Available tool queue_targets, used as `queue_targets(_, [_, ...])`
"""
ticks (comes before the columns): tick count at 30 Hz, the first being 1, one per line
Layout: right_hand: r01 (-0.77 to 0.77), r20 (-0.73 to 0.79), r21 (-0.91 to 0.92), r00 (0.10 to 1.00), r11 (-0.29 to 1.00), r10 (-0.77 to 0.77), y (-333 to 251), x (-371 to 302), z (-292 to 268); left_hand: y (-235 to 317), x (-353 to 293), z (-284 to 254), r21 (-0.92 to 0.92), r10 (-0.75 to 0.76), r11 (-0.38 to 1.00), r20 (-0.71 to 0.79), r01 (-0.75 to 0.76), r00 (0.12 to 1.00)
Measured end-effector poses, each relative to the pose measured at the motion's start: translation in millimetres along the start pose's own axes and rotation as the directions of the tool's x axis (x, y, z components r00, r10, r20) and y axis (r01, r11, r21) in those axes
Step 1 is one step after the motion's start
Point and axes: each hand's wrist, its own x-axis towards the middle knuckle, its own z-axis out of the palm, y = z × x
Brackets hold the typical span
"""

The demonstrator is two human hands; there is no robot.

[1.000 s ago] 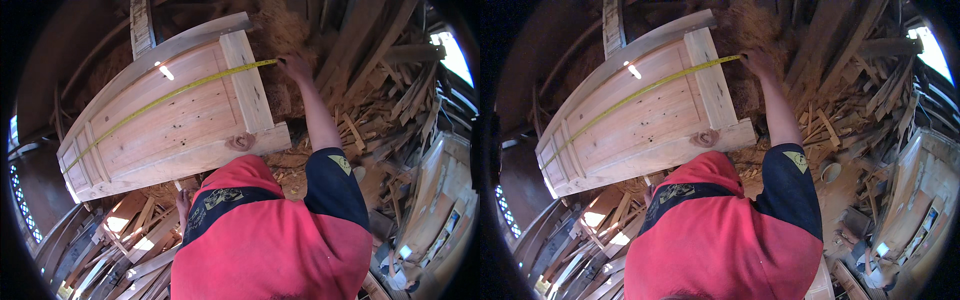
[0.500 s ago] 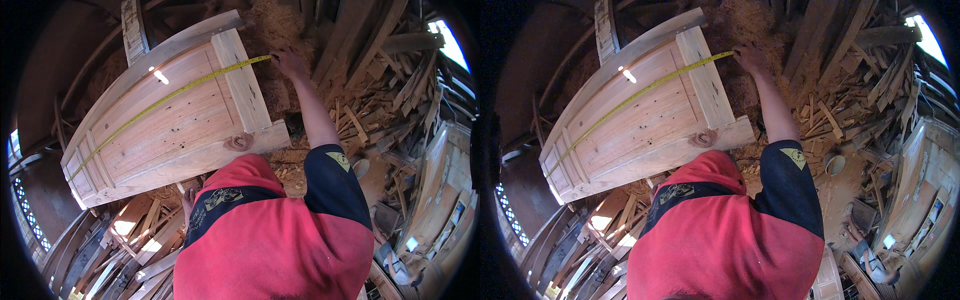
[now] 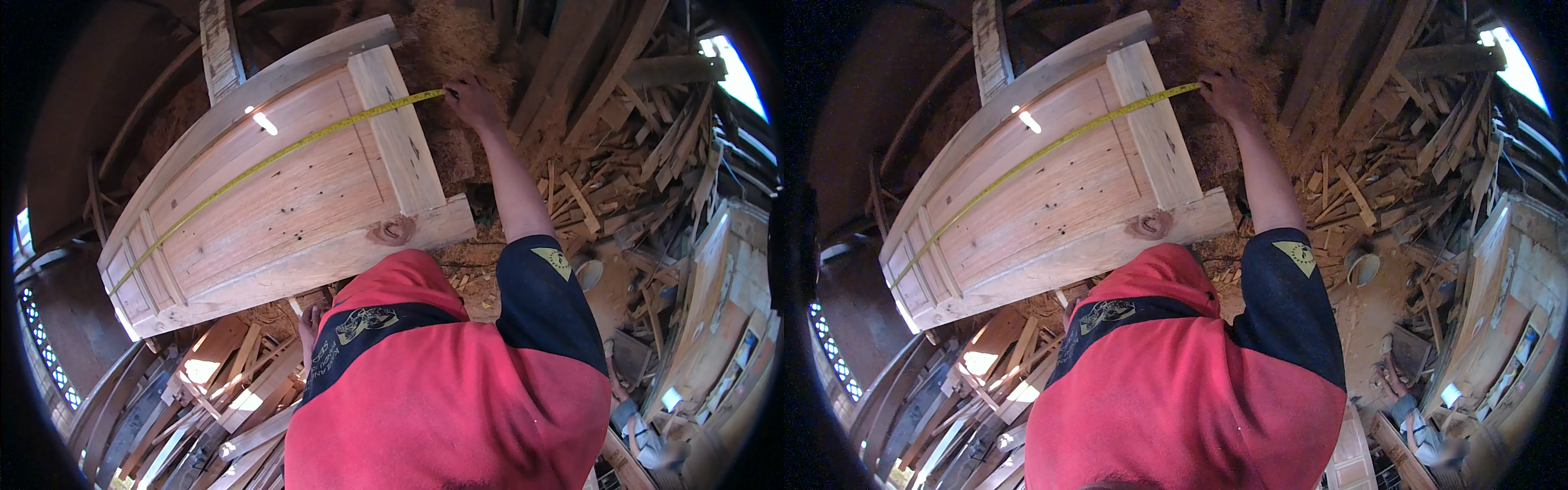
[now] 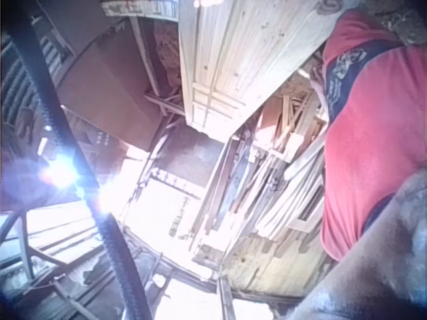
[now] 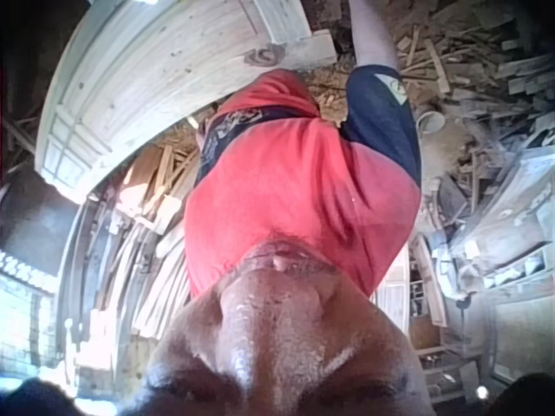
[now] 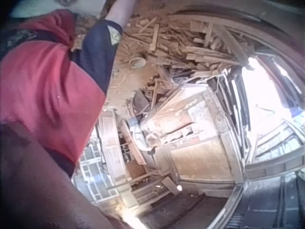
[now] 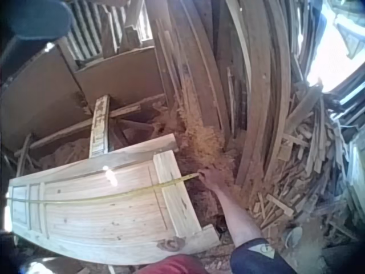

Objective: The person measures a wooden door with a tape measure, marks it with a pencil, hammers a wooden board onto the side, cuts the board with a circular saw, and then sands the door frame using a power sander.

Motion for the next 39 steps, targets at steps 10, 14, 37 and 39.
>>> queue_targets(10, [-0.057, 0.050, 0.011, 0.997, 0.998, 0.057, -4, 1, -3, -28, 10, 3, 0.024, 0.015, 1.000, -0.030, -0.014, 0.999])
queue_targets(14, [-0.041, 0.064, -0.030, 0.997, 0.999, 0.043, -5, 2, -9, -43, 16, 6, -0.122, -0.020, 0.992, -0.042, 0.015, 0.999])
queue_targets(37, [-0.079, 0.210, -0.006, 0.974, 0.997, 0.079, -12, 13, -17, -53, 0, 23, -0.217, 0.033, 0.974, -0.155, -0.067, 0.987])
queue_targets(39, [0.017, 0.190, -0.065, 0.982, 0.998, -0.005, -20, 13, -17, -58, -6, 22, -0.248, 0.057, 0.963, -0.211, -0.110, 0.976])
